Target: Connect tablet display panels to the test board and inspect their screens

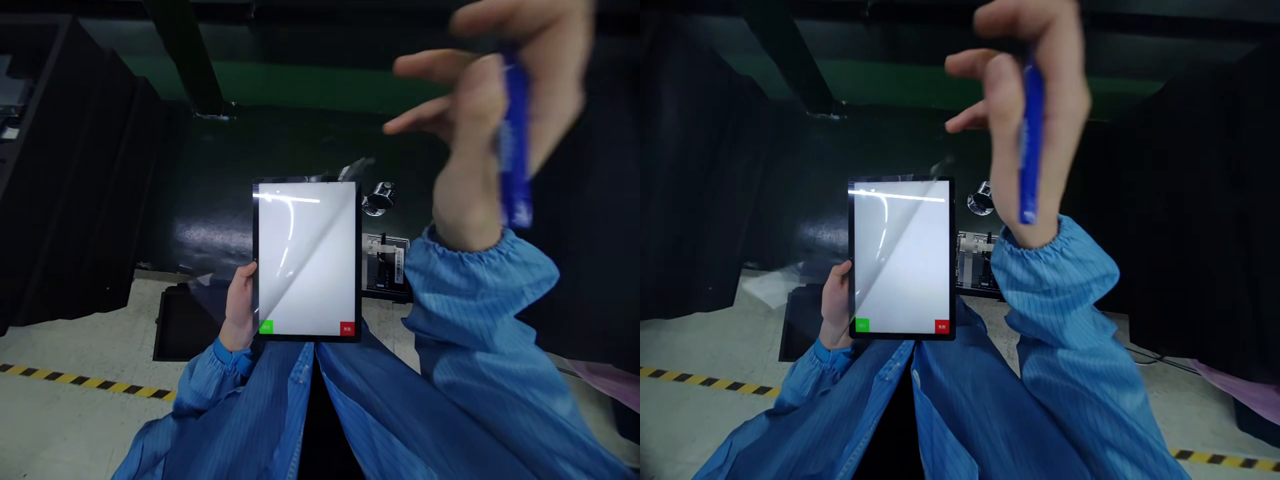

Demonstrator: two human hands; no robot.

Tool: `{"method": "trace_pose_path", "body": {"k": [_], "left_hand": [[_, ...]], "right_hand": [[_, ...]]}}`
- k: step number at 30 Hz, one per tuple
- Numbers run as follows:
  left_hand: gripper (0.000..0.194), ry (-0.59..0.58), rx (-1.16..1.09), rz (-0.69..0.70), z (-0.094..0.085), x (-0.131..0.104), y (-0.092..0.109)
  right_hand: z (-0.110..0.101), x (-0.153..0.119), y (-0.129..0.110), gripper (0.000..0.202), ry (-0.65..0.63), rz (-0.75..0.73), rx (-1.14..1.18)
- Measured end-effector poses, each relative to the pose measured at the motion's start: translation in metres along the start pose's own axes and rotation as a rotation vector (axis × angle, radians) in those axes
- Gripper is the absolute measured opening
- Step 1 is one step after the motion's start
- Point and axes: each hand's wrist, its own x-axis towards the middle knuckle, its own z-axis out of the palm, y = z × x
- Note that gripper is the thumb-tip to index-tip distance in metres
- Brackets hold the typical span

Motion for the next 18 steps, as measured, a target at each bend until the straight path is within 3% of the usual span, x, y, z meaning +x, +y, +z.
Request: {"method": "trace_pose_path", "body": {"k": [2, 3, 5, 8, 10, 12, 14, 16, 18], "left_hand": [[0.026, 0.013, 0.012, 0.008, 0.001, -0.001, 0.001], [0.027, 0.023, 0.021, 0.015, 0.002, -0.001, 0.002], [0.029, 0.038, 0.037, 0.026, 0.005, -0.003, 0.003], [0.030, 0.015, 0.024, 0.006, 0.008, -0.005, 0.005], [0.027, -0.007, -0.009, -0.017, 0.009, -0.005, 0.006], [0.025, 0.013, -0.043, -0.012, 0.010, -0.005, 0.007], [0.023, 0.061, -0.065, 0.013, 0.010, -0.002, 0.008], [0.021, 0.118, -0.068, 0.041, 0.010, 0.000, 0.009], [0.020, 0.153, -0.054, 0.058, 0.009, 0.003, 0.009]], "right_hand": [[-0.002, -0.007, -0.013, 0.028, 0.111, -0.027, -0.083], [0.000, -0.012, -0.017, 0.027, 0.086, -0.045, -0.142], [0.008, -0.027, -0.021, 0.022, -0.147, -0.085, -0.294], [0.027, -0.059, -0.014, 0.072, -0.723, -0.169, -0.457], [0.038, -0.081, -0.006, 0.075, -0.844, -0.170, -0.543], [0.044, -0.098, -0.002, 0.046, -0.802, -0.216, -0.626], [0.043, -0.109, -0.002, 0.015, -0.679, -0.301, -0.663], [0.036, -0.113, -0.005, 0.014, -0.542, -0.334, -0.631], [0.022, -0.113, -0.008, 0.018, -0.393, -0.258, -0.564]]}}
